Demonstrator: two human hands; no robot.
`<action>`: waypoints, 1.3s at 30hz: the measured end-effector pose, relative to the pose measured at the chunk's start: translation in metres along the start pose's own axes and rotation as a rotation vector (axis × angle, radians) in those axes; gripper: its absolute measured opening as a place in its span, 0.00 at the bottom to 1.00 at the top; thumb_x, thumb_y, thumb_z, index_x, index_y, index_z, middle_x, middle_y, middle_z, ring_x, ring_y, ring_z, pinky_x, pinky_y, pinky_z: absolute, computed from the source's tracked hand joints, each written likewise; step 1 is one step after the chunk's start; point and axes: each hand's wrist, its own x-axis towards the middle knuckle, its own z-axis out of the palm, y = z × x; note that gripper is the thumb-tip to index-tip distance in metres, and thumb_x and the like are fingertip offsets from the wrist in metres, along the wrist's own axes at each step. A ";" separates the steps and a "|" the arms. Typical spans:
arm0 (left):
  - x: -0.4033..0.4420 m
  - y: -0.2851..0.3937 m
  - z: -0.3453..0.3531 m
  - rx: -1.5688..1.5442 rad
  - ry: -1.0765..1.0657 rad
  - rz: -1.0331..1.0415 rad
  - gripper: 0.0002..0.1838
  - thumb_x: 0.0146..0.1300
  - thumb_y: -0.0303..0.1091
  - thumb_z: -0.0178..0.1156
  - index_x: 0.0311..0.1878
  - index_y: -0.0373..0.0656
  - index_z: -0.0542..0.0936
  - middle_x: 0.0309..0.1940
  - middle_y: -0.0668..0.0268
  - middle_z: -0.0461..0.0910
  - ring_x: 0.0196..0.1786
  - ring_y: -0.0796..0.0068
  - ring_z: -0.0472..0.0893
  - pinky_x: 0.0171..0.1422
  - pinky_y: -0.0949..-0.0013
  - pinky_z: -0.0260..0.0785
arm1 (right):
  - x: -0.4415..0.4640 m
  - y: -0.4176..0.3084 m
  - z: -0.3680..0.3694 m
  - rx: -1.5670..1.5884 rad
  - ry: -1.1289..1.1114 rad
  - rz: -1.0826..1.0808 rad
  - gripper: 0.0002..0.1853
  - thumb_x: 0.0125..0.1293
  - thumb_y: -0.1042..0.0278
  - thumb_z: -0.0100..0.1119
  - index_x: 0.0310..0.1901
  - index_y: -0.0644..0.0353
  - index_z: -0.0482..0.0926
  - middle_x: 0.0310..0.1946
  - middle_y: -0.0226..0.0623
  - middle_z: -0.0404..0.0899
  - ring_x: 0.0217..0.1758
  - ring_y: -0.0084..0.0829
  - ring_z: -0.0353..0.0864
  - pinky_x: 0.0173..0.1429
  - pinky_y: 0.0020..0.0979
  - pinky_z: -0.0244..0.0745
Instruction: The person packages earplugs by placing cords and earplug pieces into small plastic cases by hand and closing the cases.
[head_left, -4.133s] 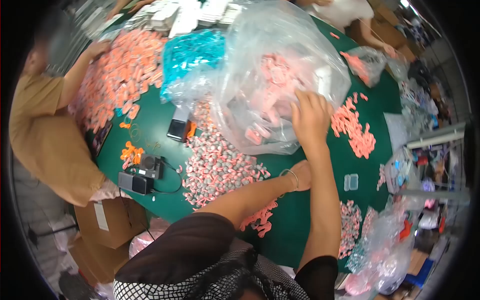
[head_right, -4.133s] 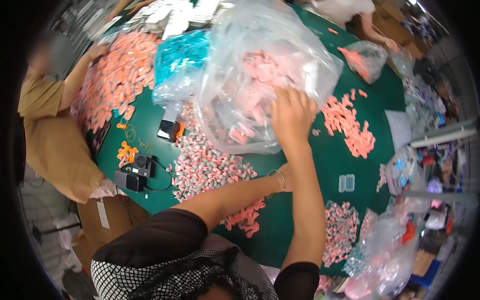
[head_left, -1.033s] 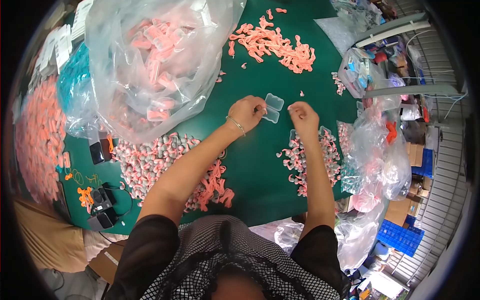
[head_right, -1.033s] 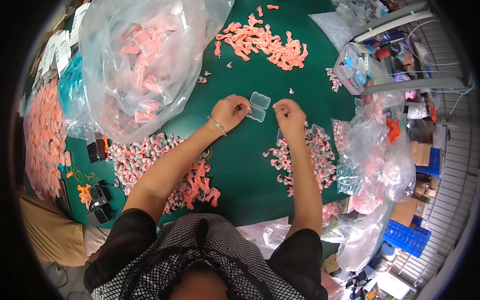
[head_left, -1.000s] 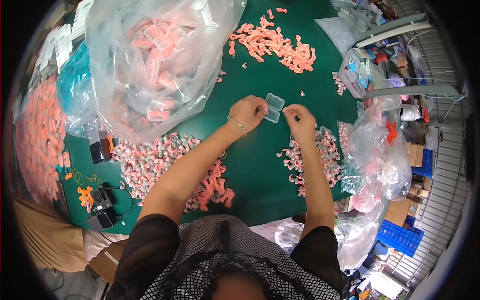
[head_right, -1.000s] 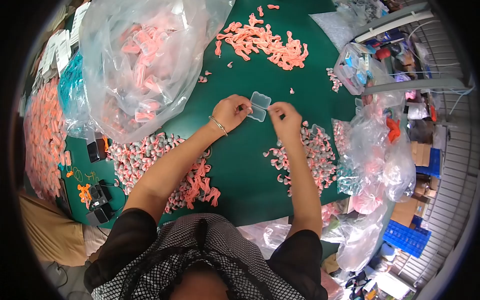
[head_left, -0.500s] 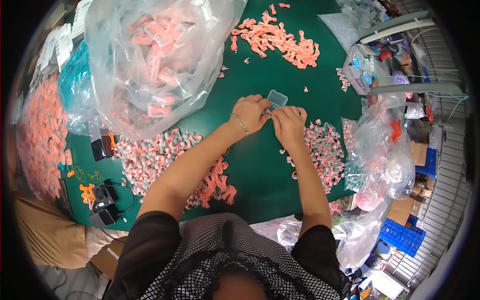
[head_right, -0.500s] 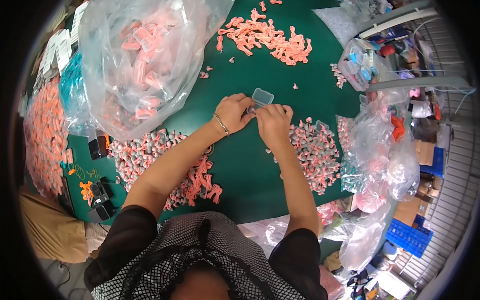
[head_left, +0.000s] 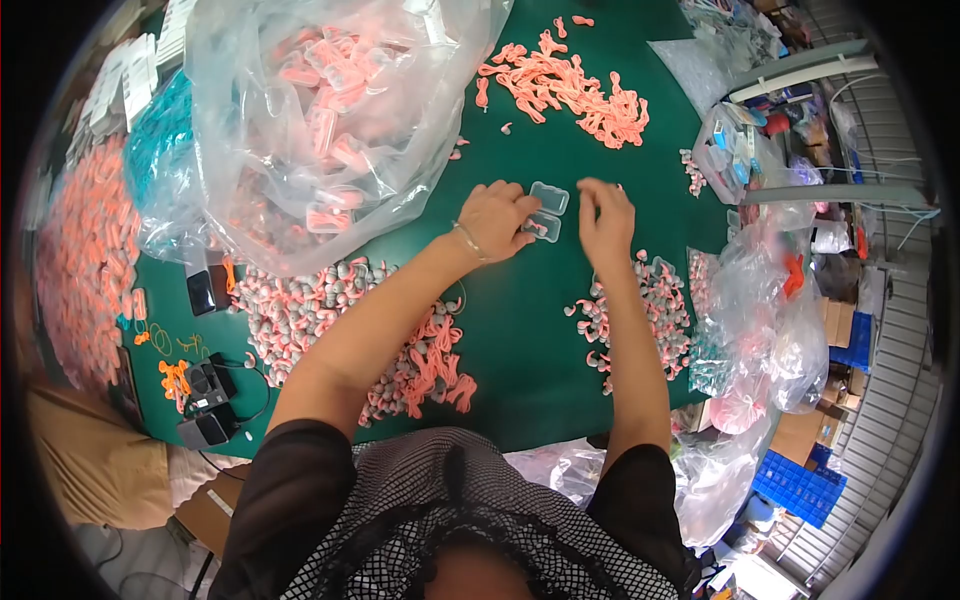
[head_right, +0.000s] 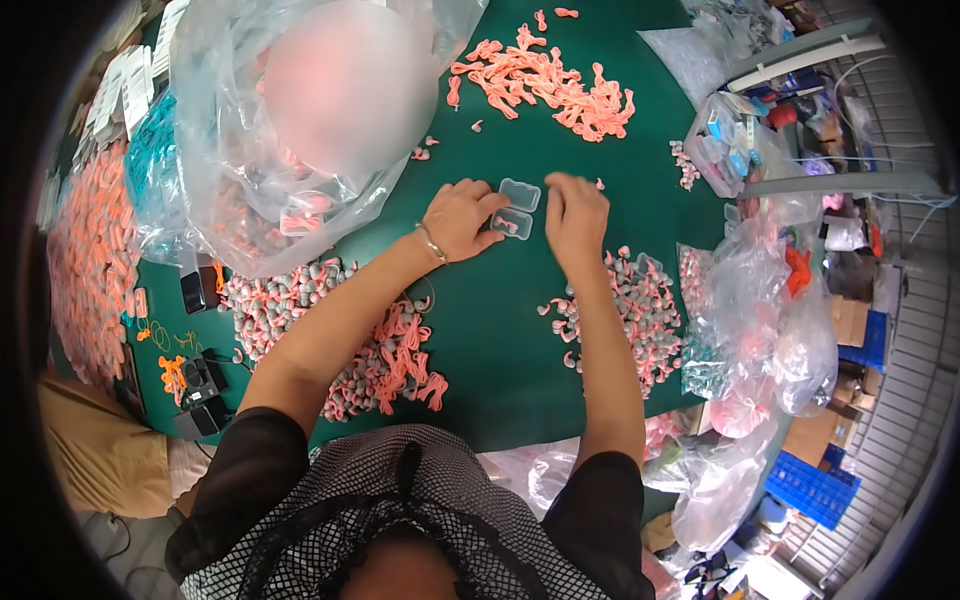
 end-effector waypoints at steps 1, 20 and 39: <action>-0.001 -0.002 0.001 0.002 0.003 -0.001 0.25 0.49 0.39 0.72 0.53 0.50 0.79 0.42 0.65 0.77 0.47 0.60 0.77 0.50 0.58 0.66 | 0.014 0.013 0.007 0.055 0.007 0.086 0.06 0.60 0.71 0.61 0.39 0.53 0.81 0.33 0.34 0.81 0.38 0.38 0.80 0.43 0.44 0.70; -0.003 -0.015 0.006 -0.179 0.069 -0.023 0.24 0.45 0.39 0.74 0.48 0.49 0.79 0.39 0.67 0.77 0.44 0.62 0.77 0.48 0.59 0.66 | 0.060 0.057 0.031 -0.161 -0.022 0.446 0.08 0.60 0.60 0.65 0.34 0.53 0.84 0.37 0.32 0.83 0.36 0.30 0.83 0.41 0.37 0.74; -0.002 -0.012 0.003 -0.189 0.075 -0.034 0.24 0.44 0.41 0.75 0.46 0.48 0.81 0.37 0.69 0.78 0.44 0.64 0.77 0.49 0.60 0.65 | -0.012 -0.018 0.004 0.063 -0.174 -0.103 0.08 0.57 0.71 0.64 0.40 0.55 0.82 0.40 0.33 0.79 0.46 0.39 0.77 0.49 0.40 0.70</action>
